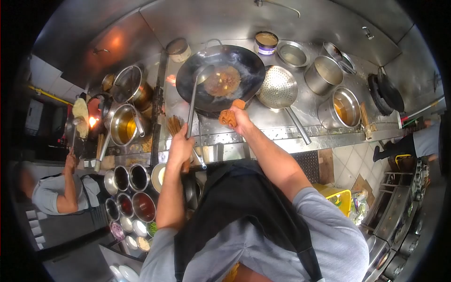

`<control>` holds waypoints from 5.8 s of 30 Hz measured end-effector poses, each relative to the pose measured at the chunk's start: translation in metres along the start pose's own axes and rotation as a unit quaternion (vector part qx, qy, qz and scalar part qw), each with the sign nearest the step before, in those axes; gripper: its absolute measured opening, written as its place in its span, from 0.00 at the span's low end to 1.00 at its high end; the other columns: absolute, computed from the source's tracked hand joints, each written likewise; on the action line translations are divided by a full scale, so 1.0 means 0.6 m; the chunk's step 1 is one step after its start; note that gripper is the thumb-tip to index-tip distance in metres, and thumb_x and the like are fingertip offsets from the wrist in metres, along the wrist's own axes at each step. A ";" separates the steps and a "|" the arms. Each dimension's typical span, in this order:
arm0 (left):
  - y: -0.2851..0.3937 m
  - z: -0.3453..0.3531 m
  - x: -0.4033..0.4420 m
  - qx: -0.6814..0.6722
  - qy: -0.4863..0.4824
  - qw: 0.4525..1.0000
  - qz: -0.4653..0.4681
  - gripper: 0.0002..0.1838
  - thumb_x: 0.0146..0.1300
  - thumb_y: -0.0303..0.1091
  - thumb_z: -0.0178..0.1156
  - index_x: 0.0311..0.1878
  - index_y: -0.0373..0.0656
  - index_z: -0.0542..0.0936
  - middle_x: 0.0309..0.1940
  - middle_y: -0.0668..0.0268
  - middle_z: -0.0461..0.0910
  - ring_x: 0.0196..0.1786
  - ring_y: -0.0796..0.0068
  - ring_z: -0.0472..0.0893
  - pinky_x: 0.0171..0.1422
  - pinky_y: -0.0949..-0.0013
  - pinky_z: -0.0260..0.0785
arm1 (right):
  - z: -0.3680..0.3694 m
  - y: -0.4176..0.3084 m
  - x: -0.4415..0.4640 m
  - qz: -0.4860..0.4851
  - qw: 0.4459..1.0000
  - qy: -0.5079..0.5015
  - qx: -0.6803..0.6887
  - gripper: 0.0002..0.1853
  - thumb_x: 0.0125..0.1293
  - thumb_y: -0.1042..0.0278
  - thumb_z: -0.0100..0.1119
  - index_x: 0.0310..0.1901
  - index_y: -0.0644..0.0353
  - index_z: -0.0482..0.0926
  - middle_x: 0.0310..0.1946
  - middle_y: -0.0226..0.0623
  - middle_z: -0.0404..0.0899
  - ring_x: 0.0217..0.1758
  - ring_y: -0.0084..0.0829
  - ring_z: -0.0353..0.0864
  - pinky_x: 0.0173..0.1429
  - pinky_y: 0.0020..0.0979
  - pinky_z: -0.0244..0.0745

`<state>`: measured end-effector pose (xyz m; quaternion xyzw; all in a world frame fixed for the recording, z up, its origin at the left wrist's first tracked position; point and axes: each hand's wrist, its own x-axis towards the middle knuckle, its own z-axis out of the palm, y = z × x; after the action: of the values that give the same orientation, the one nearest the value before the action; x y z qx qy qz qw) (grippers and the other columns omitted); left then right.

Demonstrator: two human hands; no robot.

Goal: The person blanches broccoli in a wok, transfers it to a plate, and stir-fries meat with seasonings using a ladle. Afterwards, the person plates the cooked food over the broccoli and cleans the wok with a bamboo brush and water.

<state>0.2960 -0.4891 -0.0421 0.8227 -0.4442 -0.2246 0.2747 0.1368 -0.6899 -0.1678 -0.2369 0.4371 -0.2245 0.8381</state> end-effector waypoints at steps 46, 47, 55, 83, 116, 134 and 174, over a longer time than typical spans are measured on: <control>-0.021 0.030 0.081 0.005 -0.059 0.997 0.051 0.30 0.60 0.28 0.60 0.68 0.37 0.73 0.50 0.40 0.81 0.53 0.47 0.83 0.59 0.61 0.72 | -0.001 -0.016 -0.003 0.019 0.998 0.038 -0.042 0.13 0.65 0.59 0.56 0.49 0.51 0.75 0.42 0.34 0.83 0.39 0.31 0.80 0.31 0.33 0.69; -0.020 0.034 0.084 -0.002 -0.054 0.998 0.042 0.30 0.60 0.29 0.60 0.68 0.38 0.72 0.49 0.40 0.81 0.53 0.47 0.83 0.59 0.61 0.72 | -0.001 -0.017 0.000 0.016 0.998 0.038 -0.041 0.13 0.65 0.59 0.56 0.49 0.51 0.75 0.42 0.34 0.83 0.39 0.31 0.80 0.31 0.33 0.69; -0.029 0.031 0.103 0.061 -0.060 0.994 0.064 0.31 0.60 0.29 0.59 0.70 0.39 0.71 0.49 0.38 0.80 0.54 0.43 0.81 0.60 0.57 0.72 | -0.009 -0.011 0.007 0.016 0.999 0.033 -0.035 0.15 0.67 0.60 0.53 0.50 0.58 0.77 0.41 0.37 0.82 0.35 0.32 0.81 0.25 0.30 0.67; 0.016 -0.026 -0.080 0.075 -0.028 0.993 0.083 0.35 0.61 0.26 0.62 0.73 0.41 0.66 0.51 0.39 0.79 0.53 0.40 0.80 0.60 0.52 0.72 | -0.114 0.121 -0.143 -0.036 0.997 -0.039 -0.051 0.18 0.67 0.69 0.51 0.56 0.68 0.72 0.46 0.50 0.81 0.44 0.46 0.85 0.47 0.48 0.84; 0.057 -0.085 -0.049 0.204 -0.162 0.961 0.094 0.32 0.63 0.30 0.60 0.72 0.40 0.67 0.49 0.39 0.81 0.52 0.39 0.81 0.60 0.49 0.72 | 0.001 -0.004 -0.122 0.003 1.000 0.023 0.004 0.15 0.67 0.61 0.54 0.51 0.58 0.74 0.41 0.39 0.82 0.39 0.35 0.84 0.27 0.34 0.73; 0.057 -0.025 -0.076 0.169 -0.077 0.981 0.062 0.33 0.61 0.26 0.62 0.71 0.39 0.68 0.47 0.38 0.80 0.53 0.42 0.80 0.58 0.49 0.72 | -0.077 0.099 -0.120 -0.039 0.995 -0.093 0.007 0.21 0.67 0.65 0.54 0.57 0.68 0.75 0.43 0.44 0.83 0.46 0.38 0.86 0.44 0.40 0.83; 0.154 0.012 -0.015 -0.739 -0.305 0.562 -0.211 0.11 0.74 0.33 0.52 0.57 0.46 0.72 0.31 0.75 0.70 0.23 0.90 0.68 0.20 0.81 0.60 | -0.060 -0.024 -0.183 0.008 1.000 0.006 -0.002 0.15 0.65 0.61 0.56 0.47 0.61 0.76 0.36 0.38 0.84 0.32 0.34 0.85 0.25 0.33 0.75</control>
<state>0.2308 -0.5254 0.0140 0.2845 0.0058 -0.7636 0.5796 0.0473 -0.6448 -0.1089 -0.2338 0.4447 -0.2184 0.8366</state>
